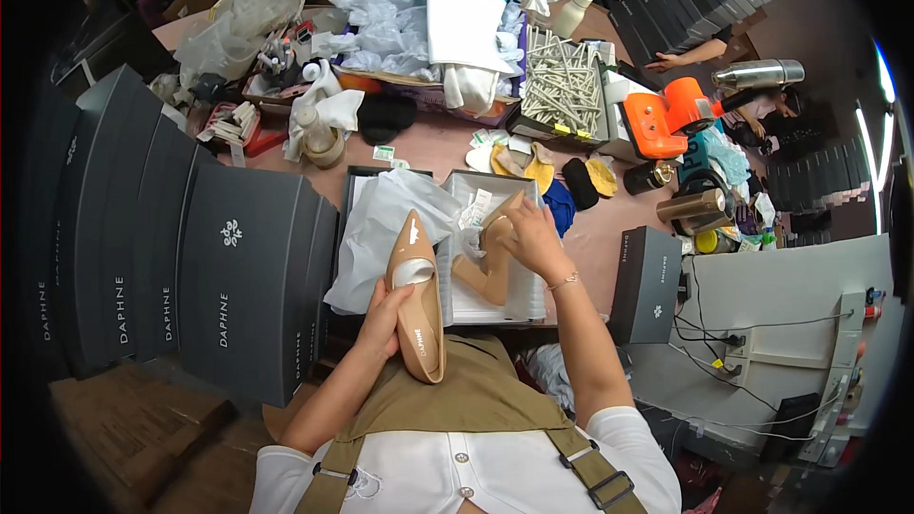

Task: The recorder is inspecting and packing pairs of high-heeled shoes into branded boxes with protective wrapping.

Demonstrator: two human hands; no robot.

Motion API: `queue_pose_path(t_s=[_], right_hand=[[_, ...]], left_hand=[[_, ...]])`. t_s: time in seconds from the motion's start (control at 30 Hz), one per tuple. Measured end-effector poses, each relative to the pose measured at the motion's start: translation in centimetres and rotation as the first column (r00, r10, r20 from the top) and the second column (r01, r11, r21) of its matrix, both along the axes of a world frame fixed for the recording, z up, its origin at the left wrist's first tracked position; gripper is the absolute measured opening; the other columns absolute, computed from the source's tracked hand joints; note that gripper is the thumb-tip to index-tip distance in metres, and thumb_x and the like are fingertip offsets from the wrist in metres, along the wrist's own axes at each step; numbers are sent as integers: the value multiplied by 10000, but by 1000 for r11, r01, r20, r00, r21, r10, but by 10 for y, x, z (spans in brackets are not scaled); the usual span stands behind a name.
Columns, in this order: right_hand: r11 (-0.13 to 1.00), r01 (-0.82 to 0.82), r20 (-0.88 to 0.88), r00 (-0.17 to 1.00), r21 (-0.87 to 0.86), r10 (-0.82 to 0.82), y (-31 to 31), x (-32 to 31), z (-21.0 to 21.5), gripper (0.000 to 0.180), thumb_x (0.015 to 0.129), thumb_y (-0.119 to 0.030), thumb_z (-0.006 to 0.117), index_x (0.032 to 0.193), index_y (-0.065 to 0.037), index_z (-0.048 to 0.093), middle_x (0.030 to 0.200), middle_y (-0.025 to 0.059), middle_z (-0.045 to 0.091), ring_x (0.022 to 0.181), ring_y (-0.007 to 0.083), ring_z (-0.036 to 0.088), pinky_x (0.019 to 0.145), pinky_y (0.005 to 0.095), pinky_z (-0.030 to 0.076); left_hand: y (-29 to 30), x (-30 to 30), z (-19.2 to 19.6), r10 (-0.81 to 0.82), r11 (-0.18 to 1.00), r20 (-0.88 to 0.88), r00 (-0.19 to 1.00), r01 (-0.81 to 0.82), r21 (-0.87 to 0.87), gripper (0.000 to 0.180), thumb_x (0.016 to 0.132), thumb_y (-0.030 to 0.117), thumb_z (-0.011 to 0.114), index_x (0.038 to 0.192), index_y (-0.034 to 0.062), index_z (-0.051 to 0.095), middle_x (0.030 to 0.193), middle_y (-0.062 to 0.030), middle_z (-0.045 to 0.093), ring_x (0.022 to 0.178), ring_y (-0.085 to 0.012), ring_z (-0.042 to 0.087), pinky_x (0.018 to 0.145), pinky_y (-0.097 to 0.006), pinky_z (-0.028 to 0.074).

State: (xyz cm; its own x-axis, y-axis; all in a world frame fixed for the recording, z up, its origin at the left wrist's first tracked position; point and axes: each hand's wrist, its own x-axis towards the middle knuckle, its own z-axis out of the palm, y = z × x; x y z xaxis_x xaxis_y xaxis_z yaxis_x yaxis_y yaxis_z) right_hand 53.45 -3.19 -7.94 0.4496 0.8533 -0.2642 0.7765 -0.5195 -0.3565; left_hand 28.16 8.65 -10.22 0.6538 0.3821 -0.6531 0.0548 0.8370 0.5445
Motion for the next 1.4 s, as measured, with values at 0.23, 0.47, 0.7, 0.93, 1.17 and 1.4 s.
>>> queue_pose_path(t_s=[0.23,0.47,0.7,0.93,1.17,1.4], right_hand=[[980,-199,422,889,11,176,6,-13,-118,385,725,-198,689,1083,-98,589,1195,81,578,1327,336,343,1089,636,118],[882,-179,-339,875,435,345,19,-75,38,327,705,-73,651,1004,-32,525,939,166,582,811,360,584,689,418,493],[909,-256,-36,958,329,283,30,-85,-1,292,712,-75,659,967,-48,519,824,126,586,748,321,584,705,423,464],[816,113,-18,992,566,-124,44,-87,14,676,686,-170,747,1288,-78,453,960,167,627,907,313,618,878,399,450],[893,375,-721,687,249,-88,50,-80,4,793,761,-247,732,1390,0,316,1102,265,608,1038,369,607,866,372,472],[742,460,-30,858,487,-512,-45,-52,-98,697,782,-161,677,1340,63,325,978,274,623,915,385,625,779,430,493]], left_hand=[[1,15,-2,81,996,-7,997,-82,-46,456,851,166,628,1223,35,398,1123,-126,527,1043,-211,547,881,-348,478],[-7,21,-16,210,970,53,976,-201,-140,433,939,288,579,1245,53,382,1177,-97,499,1098,-187,509,913,-325,450],[-23,33,-23,113,991,116,987,-120,52,492,952,194,563,1326,88,261,1231,-108,453,1126,-196,487,931,-342,451],[-21,34,-2,31,980,238,971,-76,185,631,958,132,499,1448,126,102,1338,-129,358,1207,-210,428,966,-333,431],[15,22,-7,-102,979,197,975,63,195,713,878,73,535,1453,124,117,1328,-163,397,1147,-254,502,936,-362,461],[21,31,4,-214,475,-64,975,160,865,687,919,211,617,1433,-33,232,1426,-212,349,1329,-286,352,1062,-371,340]])
